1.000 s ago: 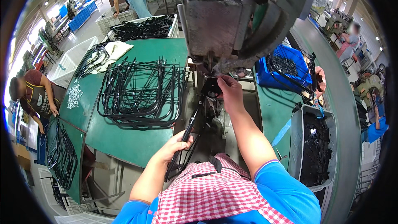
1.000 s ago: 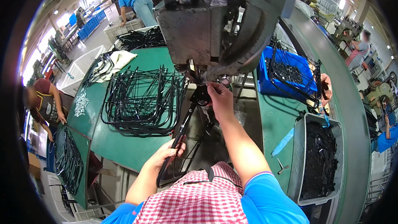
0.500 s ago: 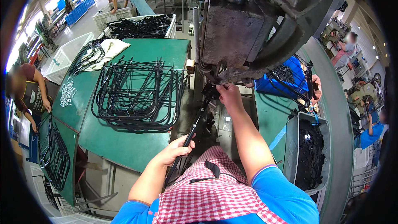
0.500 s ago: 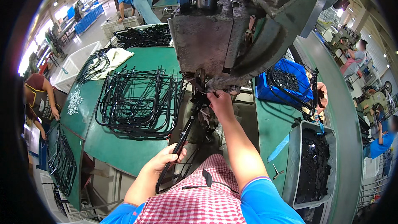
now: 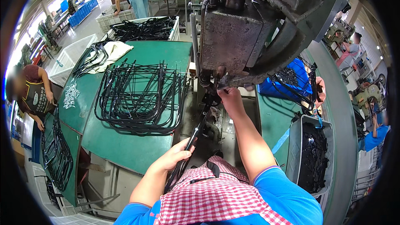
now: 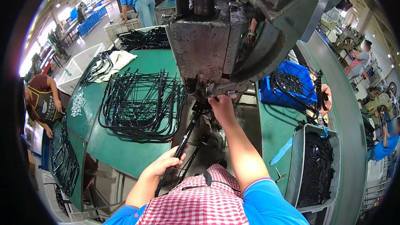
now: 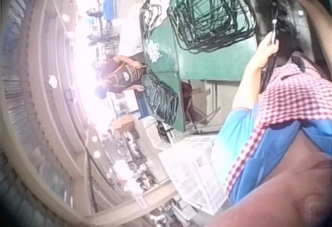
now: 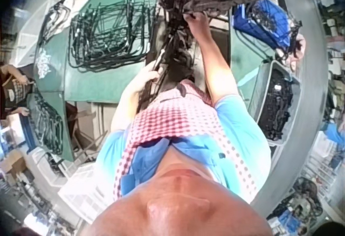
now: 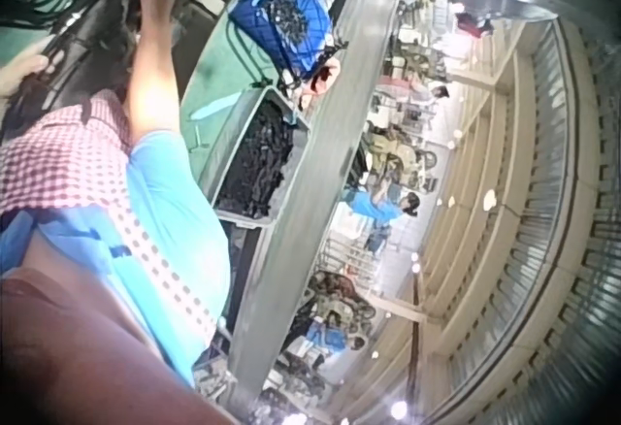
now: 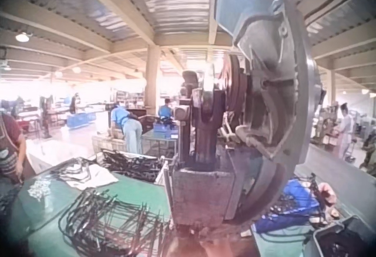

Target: The person assembles black wire bicycle baskets by inserting small black plastic fasteners into the wire frame using a press machine. The person repeatedly picks up a basket frame, places it under the press, inserts fasteners, and then moves the completed basket aside.

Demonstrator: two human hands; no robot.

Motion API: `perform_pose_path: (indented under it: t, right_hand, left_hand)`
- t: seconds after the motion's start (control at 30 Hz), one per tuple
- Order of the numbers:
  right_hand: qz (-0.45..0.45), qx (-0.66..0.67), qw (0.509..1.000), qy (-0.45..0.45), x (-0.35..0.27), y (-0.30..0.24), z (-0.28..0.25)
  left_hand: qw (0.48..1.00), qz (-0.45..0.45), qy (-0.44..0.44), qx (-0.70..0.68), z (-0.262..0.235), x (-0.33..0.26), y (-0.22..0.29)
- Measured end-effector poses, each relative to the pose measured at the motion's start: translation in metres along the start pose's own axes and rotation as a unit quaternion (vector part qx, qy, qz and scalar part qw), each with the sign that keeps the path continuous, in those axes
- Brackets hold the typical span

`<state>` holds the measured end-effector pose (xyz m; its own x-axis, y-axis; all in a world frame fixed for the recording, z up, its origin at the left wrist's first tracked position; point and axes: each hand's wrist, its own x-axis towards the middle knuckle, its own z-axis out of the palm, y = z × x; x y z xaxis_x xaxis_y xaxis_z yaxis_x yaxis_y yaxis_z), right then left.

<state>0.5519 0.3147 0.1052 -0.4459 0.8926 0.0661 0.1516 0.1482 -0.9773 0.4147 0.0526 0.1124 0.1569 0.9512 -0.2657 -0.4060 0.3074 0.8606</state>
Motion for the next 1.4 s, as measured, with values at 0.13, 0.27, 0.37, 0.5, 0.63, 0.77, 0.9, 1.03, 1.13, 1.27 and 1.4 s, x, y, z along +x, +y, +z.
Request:
perform_pose_path:
  t: [0.13, 0.27, 0.37, 0.5, 0.63, 0.77, 0.9, 1.03, 1.13, 1.27, 1.4]
  right_hand:
    - [-0.027, -0.004, 0.999, 0.045, -0.008, -0.007, 0.013]
    - [-0.039, 0.260, 0.958, 0.115, -0.051, -0.011, 0.007]
    - [0.082, 0.260, 0.957, 0.101, -0.113, 0.021, -0.024]
    - [0.224, 0.063, 0.972, -0.024, -0.201, 0.019, -0.059]
    - [0.199, 0.163, 0.965, -0.047, -0.252, -0.007, -0.066]
    - [-0.086, 0.196, 0.964, -0.155, -0.237, -0.070, -0.062]
    - [-0.119, 0.219, 0.965, 0.081, -0.253, -0.076, -0.081]
    - [-0.255, 0.290, 0.890, 0.243, -0.259, -0.082, -0.153]
    - [-0.353, 0.377, 0.851, 0.092, -0.274, -0.083, -0.226]
    - [-0.372, 0.447, 0.811, 0.058, -0.264, -0.064, -0.296]
    - [-0.313, 0.463, 0.822, 0.111, -0.206, -0.025, -0.355]
  left_hand:
    - [1.000, -0.004, 0.000, 0.005, 0.000, -0.005, 0.000]
    - [1.000, -0.008, -0.011, 0.019, 0.009, -0.007, 0.030]
    - [0.993, -0.029, -0.071, 0.084, 0.010, -0.027, 0.020]
    - [0.977, -0.020, -0.176, 0.118, 0.034, -0.030, 0.041]
    - [0.929, 0.001, -0.332, 0.162, 0.069, 0.021, 0.078]
    - [0.846, 0.253, -0.291, 0.367, 0.152, 0.090, 0.118]
    - [0.823, 0.358, -0.290, 0.331, 0.247, 0.137, 0.121]
    - [0.686, 0.570, -0.079, 0.445, 0.255, 0.216, 0.095]
    - [0.877, 0.375, -0.016, 0.299, 0.199, 0.340, 0.035]
    - [0.994, 0.021, -0.102, 0.025, 0.214, 0.379, 0.032]
    - [0.993, 0.028, -0.087, -0.077, 0.196, 0.435, 0.030]
